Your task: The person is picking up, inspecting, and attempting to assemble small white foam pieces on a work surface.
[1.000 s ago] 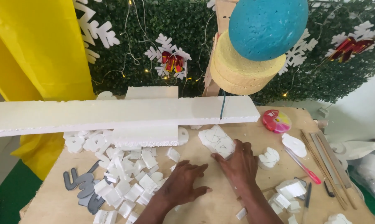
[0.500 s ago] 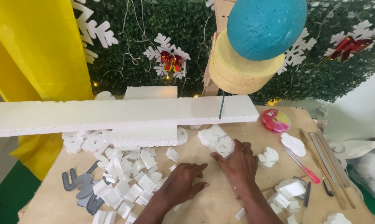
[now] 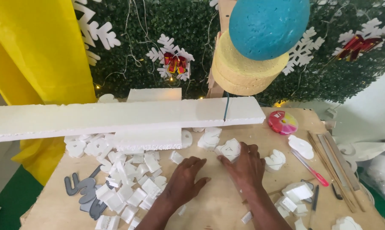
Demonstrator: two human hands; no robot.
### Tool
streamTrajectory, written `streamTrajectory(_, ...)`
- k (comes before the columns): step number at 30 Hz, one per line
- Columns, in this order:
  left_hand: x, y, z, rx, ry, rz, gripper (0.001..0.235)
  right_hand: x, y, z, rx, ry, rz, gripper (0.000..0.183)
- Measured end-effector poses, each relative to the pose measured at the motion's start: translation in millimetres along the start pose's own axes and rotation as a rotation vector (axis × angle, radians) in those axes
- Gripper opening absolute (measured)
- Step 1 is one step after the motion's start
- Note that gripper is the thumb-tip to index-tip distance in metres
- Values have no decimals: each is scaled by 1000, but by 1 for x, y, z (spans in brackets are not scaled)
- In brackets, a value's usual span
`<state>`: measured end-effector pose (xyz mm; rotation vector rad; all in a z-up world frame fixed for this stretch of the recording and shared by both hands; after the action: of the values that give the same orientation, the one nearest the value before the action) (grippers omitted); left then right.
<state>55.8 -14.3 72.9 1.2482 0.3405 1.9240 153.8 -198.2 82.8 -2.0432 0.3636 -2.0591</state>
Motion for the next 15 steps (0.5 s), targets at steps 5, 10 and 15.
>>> streamTrajectory(5,-9,-17,8,96,56,137,60,-4,3,2,37,8,5,86)
streamTrajectory(10,-26,-38,32,90,43,258,73,-9,6,6,-1,-45,-14,91)
streamTrajectory(15,-47,-56,59,124,-32,514,76,-7,6,7,2,-65,14,92)
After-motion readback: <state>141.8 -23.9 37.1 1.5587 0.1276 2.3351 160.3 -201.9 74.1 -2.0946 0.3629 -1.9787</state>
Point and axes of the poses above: each hand's wrist, its own z-axis towards the middle knuckle, its own x-axis out of the back of the hand, y = z × x, the point moved 7 cm from there along z, towards the middle knuckle, and after that the axes turned 3 degrees about -z, right-handed, at the moved point
